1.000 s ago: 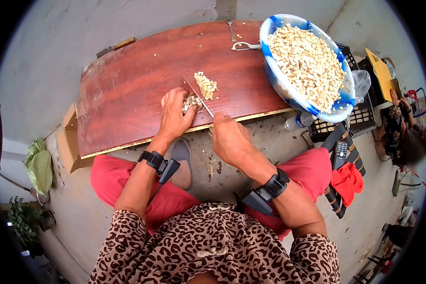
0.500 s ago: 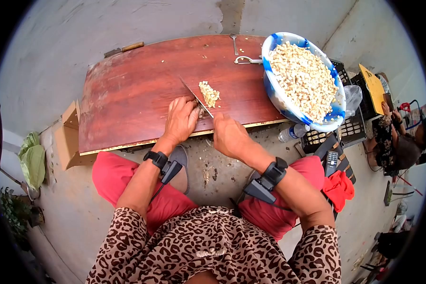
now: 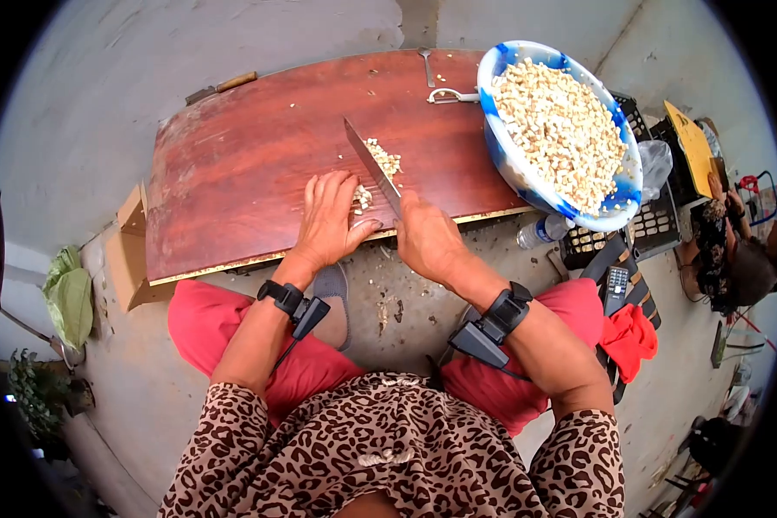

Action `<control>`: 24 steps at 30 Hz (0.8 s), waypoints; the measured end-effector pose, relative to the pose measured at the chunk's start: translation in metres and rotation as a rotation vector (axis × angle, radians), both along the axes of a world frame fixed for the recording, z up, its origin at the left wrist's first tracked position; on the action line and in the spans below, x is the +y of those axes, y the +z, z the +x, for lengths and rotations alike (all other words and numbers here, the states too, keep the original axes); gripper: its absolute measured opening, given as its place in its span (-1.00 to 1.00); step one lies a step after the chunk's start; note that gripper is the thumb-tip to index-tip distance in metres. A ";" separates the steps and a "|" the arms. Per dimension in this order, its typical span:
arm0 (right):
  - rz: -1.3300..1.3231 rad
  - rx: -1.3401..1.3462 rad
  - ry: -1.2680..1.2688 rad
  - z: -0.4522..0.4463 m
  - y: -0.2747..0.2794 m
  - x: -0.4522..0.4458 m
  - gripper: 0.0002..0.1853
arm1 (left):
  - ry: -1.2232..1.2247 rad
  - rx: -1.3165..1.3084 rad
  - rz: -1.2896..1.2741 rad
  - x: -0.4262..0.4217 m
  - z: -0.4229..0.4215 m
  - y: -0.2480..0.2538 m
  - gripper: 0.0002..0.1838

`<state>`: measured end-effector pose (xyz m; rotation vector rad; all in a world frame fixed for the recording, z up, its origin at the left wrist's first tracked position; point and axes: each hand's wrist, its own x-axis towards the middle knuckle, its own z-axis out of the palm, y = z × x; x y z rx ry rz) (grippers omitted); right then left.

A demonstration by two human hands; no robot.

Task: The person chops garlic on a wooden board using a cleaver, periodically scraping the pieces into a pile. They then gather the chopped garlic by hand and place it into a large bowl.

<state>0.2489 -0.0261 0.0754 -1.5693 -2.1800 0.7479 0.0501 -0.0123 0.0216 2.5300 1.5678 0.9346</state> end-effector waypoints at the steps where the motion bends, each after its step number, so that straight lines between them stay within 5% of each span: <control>1: 0.042 0.006 0.019 0.000 -0.003 -0.001 -0.79 | 0.009 0.011 -0.016 0.001 0.001 -0.001 -0.36; 16: 0.119 -0.076 0.133 -0.006 0.005 -0.011 -0.78 | 0.076 -0.297 -0.101 0.010 0.011 -0.015 -0.55; 24: 0.169 -0.122 0.173 -0.010 -0.002 -0.006 -0.70 | 0.042 -0.253 -0.065 0.013 0.010 -0.016 -0.71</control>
